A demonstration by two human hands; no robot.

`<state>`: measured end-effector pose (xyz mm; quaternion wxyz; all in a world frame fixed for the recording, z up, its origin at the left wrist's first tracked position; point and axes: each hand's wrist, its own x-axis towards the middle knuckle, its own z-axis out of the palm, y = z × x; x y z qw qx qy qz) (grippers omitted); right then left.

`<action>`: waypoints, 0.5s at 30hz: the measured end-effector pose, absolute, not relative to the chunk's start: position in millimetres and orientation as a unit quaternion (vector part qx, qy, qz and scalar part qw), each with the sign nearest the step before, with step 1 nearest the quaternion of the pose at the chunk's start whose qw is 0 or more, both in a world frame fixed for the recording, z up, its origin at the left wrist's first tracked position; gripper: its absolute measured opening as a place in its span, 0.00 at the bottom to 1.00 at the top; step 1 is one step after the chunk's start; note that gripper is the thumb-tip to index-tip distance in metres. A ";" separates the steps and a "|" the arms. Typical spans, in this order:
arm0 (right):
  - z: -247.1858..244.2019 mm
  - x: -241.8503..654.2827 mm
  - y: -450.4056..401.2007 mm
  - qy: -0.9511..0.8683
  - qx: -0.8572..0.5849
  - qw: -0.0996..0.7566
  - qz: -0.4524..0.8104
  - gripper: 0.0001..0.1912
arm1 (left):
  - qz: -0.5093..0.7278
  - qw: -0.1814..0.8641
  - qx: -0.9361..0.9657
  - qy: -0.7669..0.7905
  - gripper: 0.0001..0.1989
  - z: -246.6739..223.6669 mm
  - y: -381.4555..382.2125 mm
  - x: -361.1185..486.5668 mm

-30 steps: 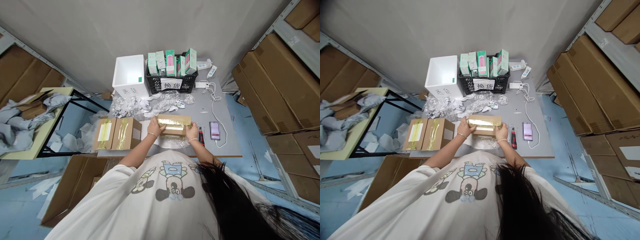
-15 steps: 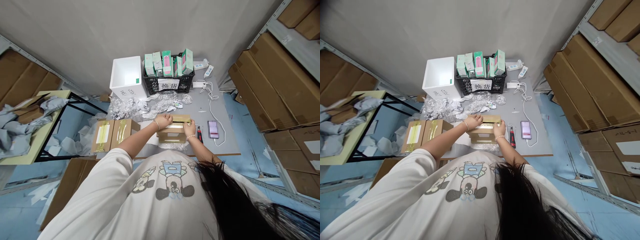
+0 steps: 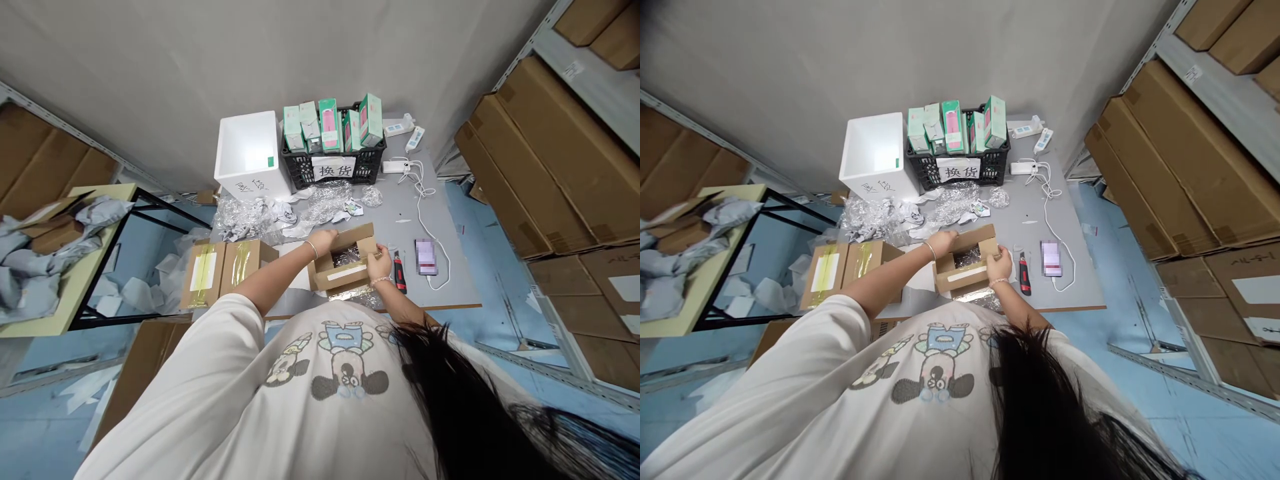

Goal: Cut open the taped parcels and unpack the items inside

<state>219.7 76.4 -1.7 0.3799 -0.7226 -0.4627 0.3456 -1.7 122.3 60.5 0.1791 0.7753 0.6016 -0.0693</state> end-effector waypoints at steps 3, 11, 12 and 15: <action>-7.9 228.0 71.1 -0.492 -0.652 0.429 0.386 0.30 | -0.065 0.194 0.765 0.611 0.15 64.0 137.1 -13.6; -25.4 278.9 34.9 -0.542 -0.510 0.408 0.529 0.39 | -0.036 0.203 0.697 0.687 0.20 51.5 157.0 -35.7; -27.9 283.2 28.0 -0.542 -0.512 0.379 0.549 0.38 | -0.036 0.202 0.690 0.695 0.19 48.9 155.9 -35.5; -26.3 288.6 15.5 -0.541 -0.556 0.286 0.562 0.40 | 0.005 0.181 0.668 0.722 0.19 45.3 144.7 -28.2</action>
